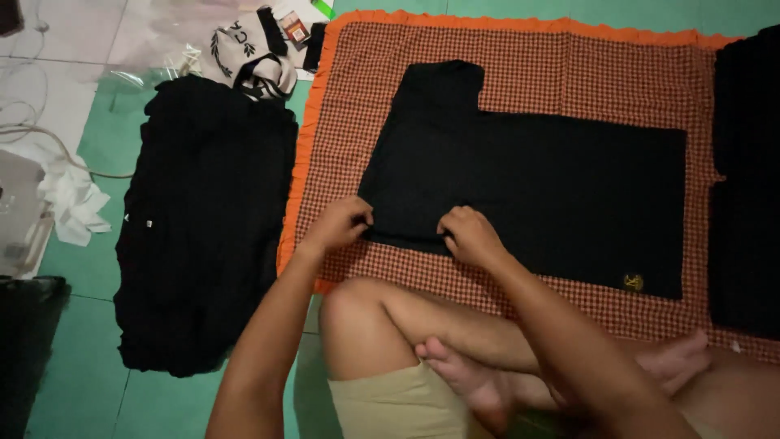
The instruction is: The person sits on the floor and folds a black t-shirt by hand on a checkered mat. They smooth the fabric, fold the sleeves and sides inward, and then fold the shirt into a compact rectangular shape.
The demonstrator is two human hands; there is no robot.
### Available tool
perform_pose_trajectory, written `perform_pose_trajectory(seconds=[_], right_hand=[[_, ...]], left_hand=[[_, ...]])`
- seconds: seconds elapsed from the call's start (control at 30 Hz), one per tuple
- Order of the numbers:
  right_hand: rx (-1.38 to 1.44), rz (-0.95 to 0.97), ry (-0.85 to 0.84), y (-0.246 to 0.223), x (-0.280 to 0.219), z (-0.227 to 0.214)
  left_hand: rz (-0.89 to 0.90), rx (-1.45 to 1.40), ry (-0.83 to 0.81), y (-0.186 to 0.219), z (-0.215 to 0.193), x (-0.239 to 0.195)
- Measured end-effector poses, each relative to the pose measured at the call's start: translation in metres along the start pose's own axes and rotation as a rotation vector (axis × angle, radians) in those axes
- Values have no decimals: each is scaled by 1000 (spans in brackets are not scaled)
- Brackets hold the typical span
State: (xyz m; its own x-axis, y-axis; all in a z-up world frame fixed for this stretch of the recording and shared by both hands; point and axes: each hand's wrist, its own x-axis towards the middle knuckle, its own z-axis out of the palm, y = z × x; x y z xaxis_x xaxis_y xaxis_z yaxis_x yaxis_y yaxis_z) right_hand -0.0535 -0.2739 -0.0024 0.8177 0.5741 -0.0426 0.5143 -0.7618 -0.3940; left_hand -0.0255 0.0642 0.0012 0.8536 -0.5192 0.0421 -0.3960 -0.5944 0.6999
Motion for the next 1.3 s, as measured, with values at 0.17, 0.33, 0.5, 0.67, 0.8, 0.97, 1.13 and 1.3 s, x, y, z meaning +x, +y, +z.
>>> perform_pose_trajectory(seconds=[0.17,0.33,0.5,0.67,0.8,0.97,1.13,1.3], right_hand=[[-43,-11,75,1,-13,18],[-25,-69,190,7,-23,28],[-11,-86,343,-2,-16,18],[-97,-136,335,-23,16,15],[-179,86,80,-33,8,10],[-192,110,40,-30,6,8],[-191,108,71,-21,6,16],[-195,24,262,24,14,-15]], left_hand=[[-10,142,-7,-27,30,-9],[-5,323,-35,-12,29,-13],[-8,518,109,-7,28,0],[21,554,161,46,37,41],[-200,707,-121,68,47,41],[-194,633,-115,58,41,41],[-176,639,-86,50,51,41],[-94,508,187,30,55,59]])
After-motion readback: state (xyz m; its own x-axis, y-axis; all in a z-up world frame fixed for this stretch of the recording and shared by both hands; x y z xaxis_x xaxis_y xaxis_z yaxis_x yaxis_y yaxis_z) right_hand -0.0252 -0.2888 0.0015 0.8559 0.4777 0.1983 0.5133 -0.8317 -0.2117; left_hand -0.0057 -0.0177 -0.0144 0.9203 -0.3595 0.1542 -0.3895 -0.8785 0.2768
